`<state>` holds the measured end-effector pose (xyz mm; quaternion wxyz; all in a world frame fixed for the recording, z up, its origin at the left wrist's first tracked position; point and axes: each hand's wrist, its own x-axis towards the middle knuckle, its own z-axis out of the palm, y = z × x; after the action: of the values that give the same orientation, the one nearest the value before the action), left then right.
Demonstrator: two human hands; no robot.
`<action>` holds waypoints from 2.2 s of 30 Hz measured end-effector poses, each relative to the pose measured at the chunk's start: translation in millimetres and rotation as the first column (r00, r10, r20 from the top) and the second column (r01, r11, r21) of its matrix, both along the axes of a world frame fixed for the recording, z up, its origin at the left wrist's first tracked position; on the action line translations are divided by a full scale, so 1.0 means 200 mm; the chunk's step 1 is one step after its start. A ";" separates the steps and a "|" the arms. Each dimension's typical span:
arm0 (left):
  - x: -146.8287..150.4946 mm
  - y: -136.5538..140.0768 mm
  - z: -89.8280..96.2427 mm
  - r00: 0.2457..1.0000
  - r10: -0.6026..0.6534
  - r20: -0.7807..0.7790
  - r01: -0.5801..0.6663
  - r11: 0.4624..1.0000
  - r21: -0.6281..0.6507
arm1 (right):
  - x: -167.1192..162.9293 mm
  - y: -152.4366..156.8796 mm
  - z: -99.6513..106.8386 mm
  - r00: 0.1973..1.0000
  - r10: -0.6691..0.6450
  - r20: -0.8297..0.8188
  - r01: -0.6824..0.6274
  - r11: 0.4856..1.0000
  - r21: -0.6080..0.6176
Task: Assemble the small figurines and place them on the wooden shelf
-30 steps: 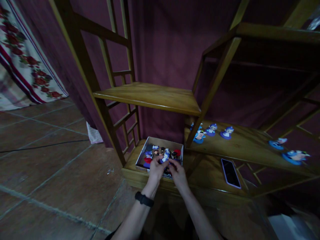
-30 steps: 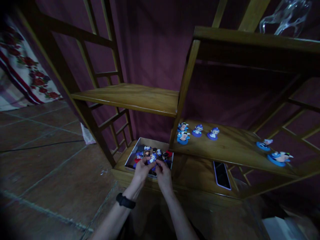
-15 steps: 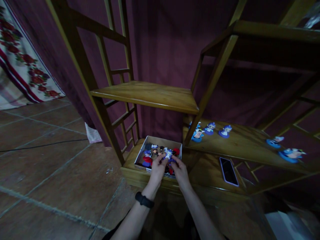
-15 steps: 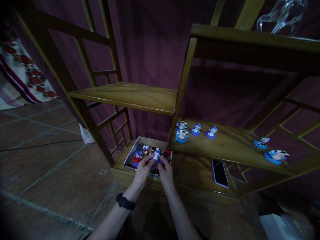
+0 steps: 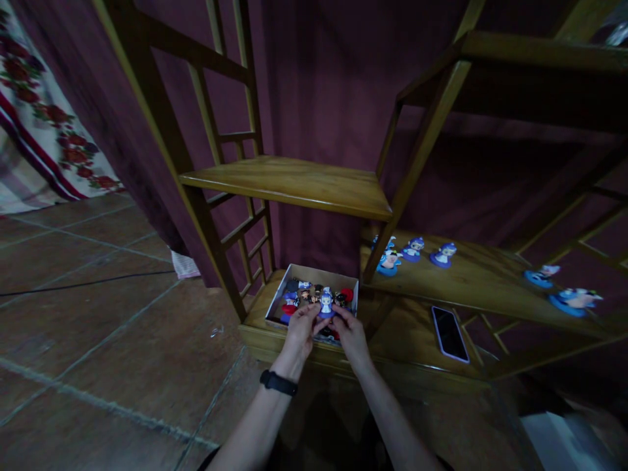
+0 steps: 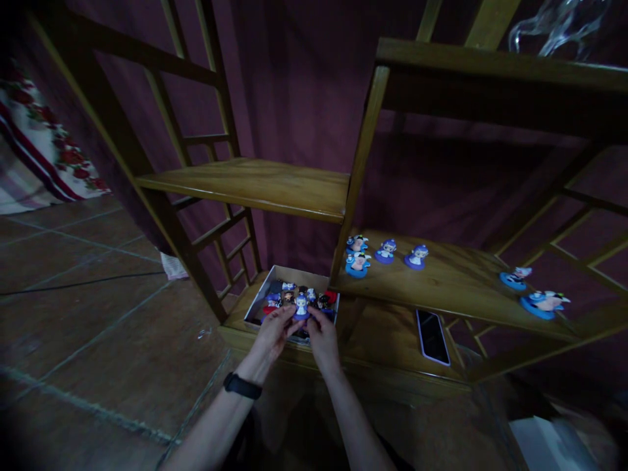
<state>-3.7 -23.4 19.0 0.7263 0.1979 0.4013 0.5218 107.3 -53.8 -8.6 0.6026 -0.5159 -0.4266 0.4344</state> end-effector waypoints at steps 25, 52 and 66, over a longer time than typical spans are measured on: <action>-0.01 0.03 -0.05 0.969 -0.084 0.230 0.132 0.970 -0.203 | 0.01 -0.02 0.02 0.943 -0.070 0.327 0.044 0.995 0.086; 0.05 -0.02 -0.02 0.998 0.016 -0.065 -0.002 0.976 0.218 | 0.01 0.02 0.02 0.986 -0.078 0.150 0.073 0.997 0.037; 0.05 -0.01 -0.04 0.997 0.007 -0.075 0.001 0.995 0.102 | 0.05 0.00 0.09 0.992 0.008 0.125 -0.007 1.000 -0.003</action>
<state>6.1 -25.2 12.0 0.6987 0.2536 0.4017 0.5348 117.7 -53.0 8.9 0.5723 -0.5413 -0.4649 0.4041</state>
